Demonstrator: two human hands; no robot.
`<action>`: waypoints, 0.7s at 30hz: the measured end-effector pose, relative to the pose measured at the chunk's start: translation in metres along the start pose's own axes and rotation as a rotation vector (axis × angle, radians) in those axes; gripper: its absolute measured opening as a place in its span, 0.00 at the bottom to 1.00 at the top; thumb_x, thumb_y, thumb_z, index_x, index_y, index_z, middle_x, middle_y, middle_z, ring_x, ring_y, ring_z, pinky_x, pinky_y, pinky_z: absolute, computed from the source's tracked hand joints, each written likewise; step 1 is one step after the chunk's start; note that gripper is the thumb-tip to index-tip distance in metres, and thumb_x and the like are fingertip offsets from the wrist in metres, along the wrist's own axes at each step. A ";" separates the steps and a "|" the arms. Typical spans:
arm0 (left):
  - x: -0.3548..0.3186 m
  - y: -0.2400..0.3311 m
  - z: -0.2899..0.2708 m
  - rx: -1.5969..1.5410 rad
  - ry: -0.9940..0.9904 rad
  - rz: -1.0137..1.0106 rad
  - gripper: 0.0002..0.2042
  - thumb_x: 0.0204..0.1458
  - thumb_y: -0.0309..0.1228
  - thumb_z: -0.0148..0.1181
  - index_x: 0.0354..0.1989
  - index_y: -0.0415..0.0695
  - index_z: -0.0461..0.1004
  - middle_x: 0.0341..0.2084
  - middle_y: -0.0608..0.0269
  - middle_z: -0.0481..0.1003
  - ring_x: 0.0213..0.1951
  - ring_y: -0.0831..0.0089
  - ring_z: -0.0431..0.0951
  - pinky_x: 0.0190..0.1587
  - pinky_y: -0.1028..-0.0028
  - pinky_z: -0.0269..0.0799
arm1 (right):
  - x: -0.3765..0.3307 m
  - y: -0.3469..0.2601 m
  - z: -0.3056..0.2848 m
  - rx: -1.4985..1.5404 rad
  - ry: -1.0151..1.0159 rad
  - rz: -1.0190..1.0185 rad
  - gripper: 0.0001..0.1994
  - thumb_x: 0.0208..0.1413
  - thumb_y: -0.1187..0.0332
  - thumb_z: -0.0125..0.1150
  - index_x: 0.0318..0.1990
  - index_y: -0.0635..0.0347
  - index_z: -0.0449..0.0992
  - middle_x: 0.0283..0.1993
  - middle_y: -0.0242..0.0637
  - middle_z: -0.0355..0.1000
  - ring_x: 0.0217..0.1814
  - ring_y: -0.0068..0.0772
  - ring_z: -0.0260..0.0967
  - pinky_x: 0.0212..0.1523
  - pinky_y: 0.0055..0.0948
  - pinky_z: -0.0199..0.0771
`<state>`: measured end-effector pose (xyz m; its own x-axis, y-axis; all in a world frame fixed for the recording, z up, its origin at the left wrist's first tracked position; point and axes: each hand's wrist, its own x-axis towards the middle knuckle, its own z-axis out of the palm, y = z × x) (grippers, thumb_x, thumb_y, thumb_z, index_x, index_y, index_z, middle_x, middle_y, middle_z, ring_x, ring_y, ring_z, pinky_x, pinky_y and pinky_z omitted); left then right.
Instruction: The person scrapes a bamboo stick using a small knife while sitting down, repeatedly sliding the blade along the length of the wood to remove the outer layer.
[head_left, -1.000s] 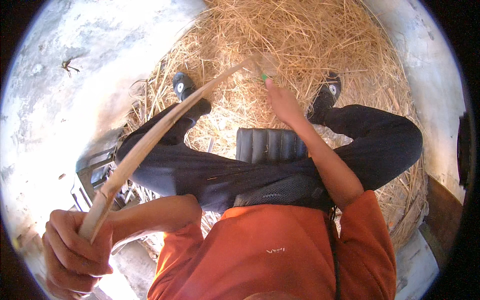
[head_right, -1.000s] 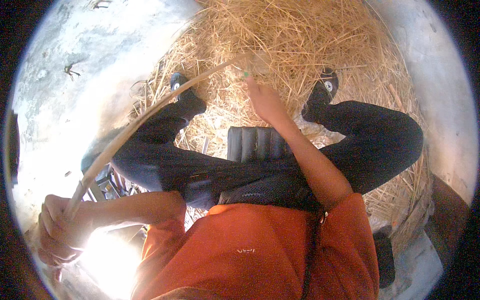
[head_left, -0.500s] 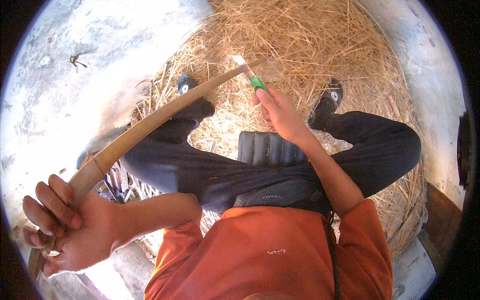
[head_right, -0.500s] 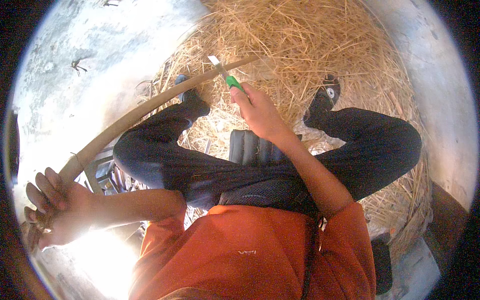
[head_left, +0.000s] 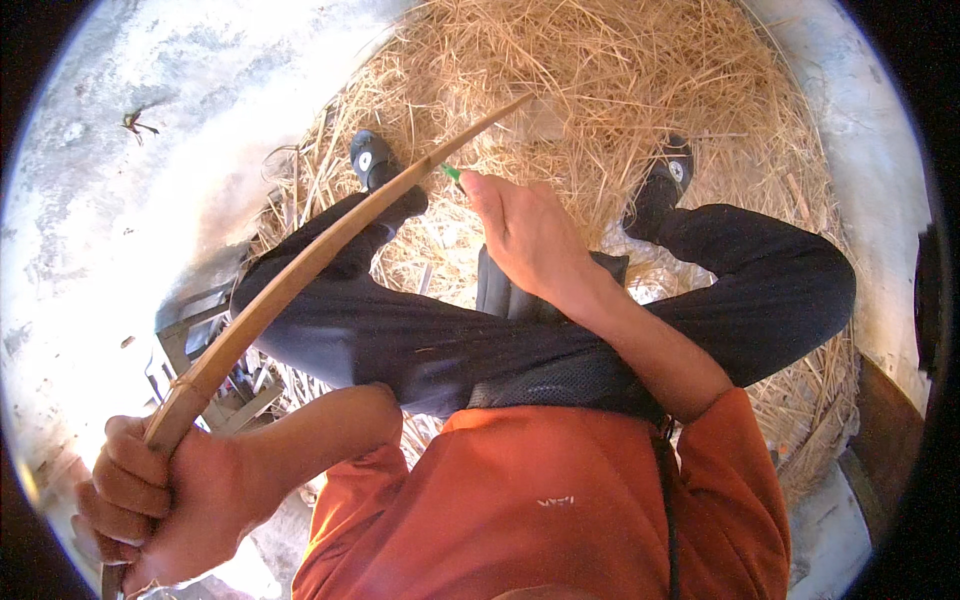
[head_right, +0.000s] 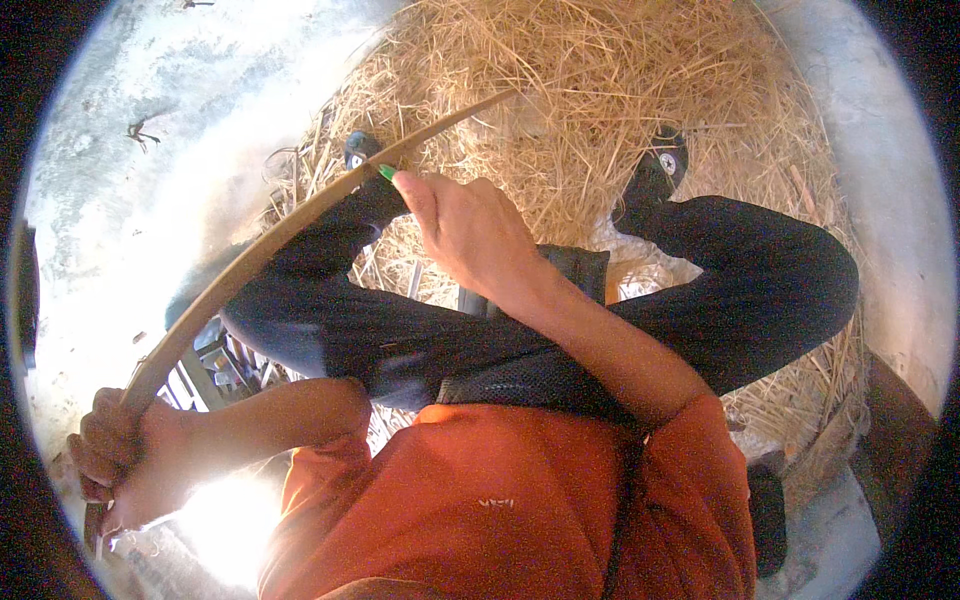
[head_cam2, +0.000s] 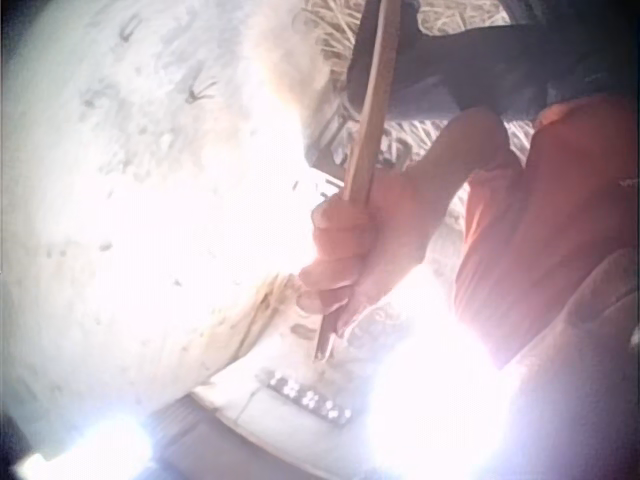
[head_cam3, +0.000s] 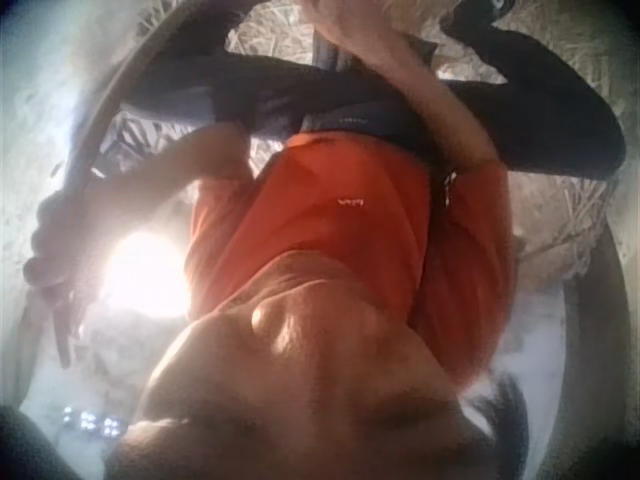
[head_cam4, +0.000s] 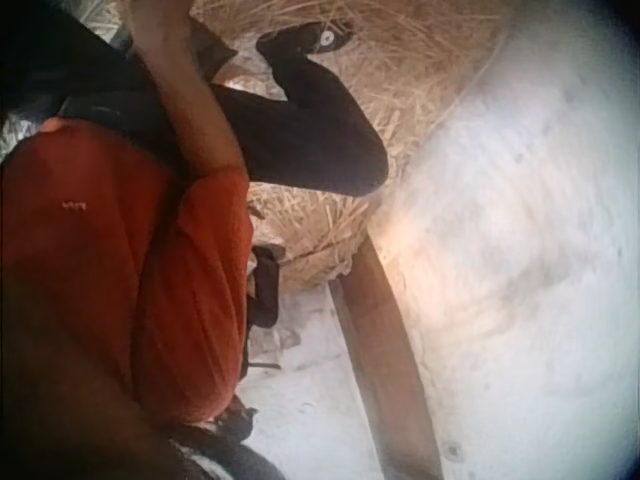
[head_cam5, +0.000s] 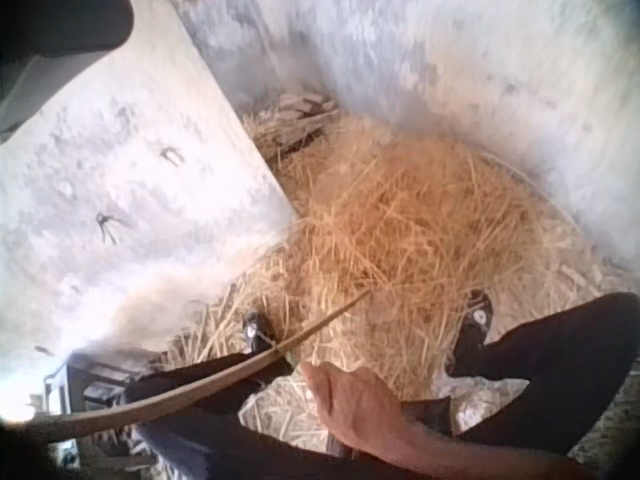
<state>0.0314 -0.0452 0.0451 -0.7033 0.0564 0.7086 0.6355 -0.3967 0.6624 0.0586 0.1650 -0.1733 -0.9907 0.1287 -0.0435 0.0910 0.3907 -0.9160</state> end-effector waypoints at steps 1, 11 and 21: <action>-0.001 -0.001 0.005 0.132 0.122 0.056 0.25 0.51 0.62 0.38 0.15 0.55 0.58 0.08 0.74 0.54 0.13 0.78 0.52 0.19 0.71 0.47 | -0.002 -0.006 0.000 -0.001 -0.013 -0.006 0.26 0.63 0.51 0.35 0.28 0.64 0.72 0.21 0.55 0.69 0.24 0.61 0.67 0.26 0.52 0.68; 0.000 -0.010 0.013 0.525 0.499 0.375 0.28 0.52 0.63 0.38 0.16 0.50 0.60 0.08 0.72 0.55 0.13 0.76 0.53 0.21 0.71 0.48 | -0.001 0.003 -0.010 -0.104 -0.041 -0.007 0.24 0.63 0.53 0.36 0.33 0.64 0.74 0.23 0.55 0.69 0.27 0.59 0.68 0.28 0.47 0.68; 0.001 -0.005 0.003 0.568 0.448 0.320 0.28 0.51 0.66 0.35 0.18 0.54 0.60 0.10 0.72 0.54 0.14 0.77 0.52 0.20 0.71 0.47 | -0.005 0.010 0.001 -0.078 -0.028 0.038 0.24 0.63 0.53 0.39 0.27 0.65 0.72 0.21 0.57 0.66 0.26 0.62 0.66 0.27 0.48 0.65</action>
<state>0.0282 -0.0401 0.0431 -0.4437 -0.4039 0.8000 0.8088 0.2040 0.5516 0.0646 0.1676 -0.1820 -0.9888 0.1196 -0.0898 0.1350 0.4564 -0.8795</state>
